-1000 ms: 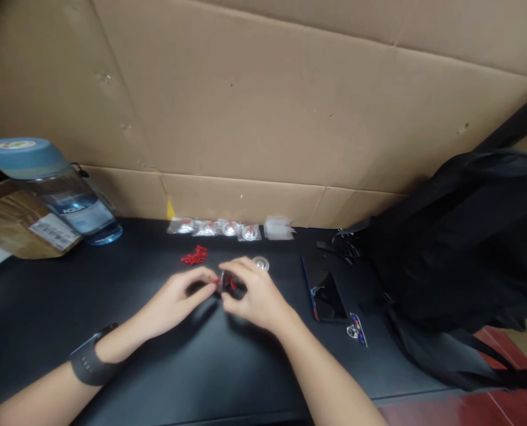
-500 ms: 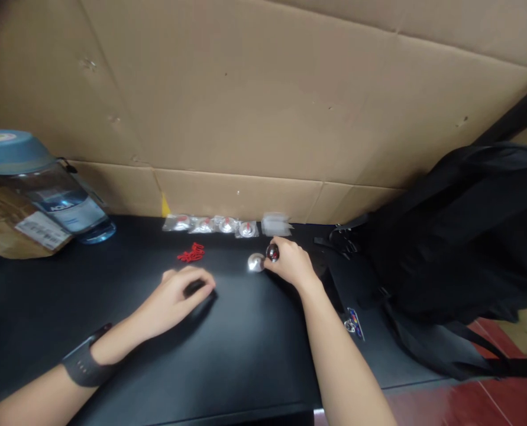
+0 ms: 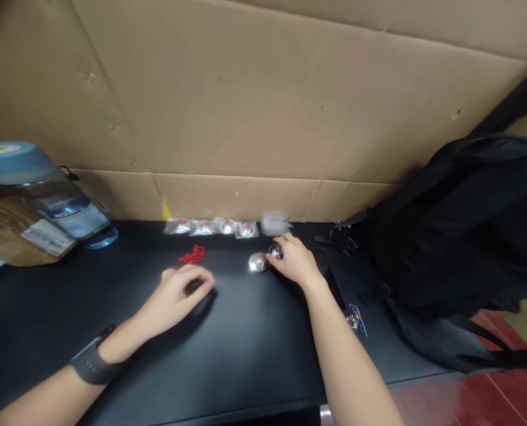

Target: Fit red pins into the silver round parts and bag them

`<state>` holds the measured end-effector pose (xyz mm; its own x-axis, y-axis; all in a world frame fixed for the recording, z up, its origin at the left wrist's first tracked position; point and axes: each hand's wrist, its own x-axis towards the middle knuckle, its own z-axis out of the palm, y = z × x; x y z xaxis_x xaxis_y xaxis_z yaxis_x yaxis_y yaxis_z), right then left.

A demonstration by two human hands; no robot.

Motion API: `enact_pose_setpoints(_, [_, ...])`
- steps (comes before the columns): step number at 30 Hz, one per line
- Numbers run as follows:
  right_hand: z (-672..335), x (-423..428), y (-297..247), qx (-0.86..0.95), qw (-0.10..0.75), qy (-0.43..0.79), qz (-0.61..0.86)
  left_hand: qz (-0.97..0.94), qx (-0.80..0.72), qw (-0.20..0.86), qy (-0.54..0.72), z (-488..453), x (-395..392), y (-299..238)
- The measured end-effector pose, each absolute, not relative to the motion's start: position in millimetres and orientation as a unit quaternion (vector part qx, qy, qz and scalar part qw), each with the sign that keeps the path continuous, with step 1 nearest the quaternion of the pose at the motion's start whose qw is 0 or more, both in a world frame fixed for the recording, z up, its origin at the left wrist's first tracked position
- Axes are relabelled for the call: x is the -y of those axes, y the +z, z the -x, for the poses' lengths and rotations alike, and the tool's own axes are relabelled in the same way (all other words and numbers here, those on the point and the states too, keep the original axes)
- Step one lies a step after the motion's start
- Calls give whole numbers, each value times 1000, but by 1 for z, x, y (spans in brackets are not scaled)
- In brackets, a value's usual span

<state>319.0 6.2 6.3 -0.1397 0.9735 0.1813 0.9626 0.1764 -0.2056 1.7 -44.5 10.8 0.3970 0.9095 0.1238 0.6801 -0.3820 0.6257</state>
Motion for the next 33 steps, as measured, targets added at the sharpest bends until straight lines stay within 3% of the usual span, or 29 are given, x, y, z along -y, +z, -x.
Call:
enact_pose_setpoints(8, [-320,-12,-4,745,126,14,654,-812,-483,235,230,-2,46,11])
enact_pose_setpoints(21, [-311,0,19,755,239,-17,610,-815,-482,202,251,0,47,14])
enact_pose_setpoints(24, [-289,17,29,797,260,31,544,-805,-501,156,278,3,46,15])
enact_pose_setpoints(29, [-269,33,42,877,235,211,363,-844,-452,124,260,9,43,14])
enact_pose_setpoints(33, [-294,24,36,817,263,128,496,-898,-376,132,185,9,45,8])
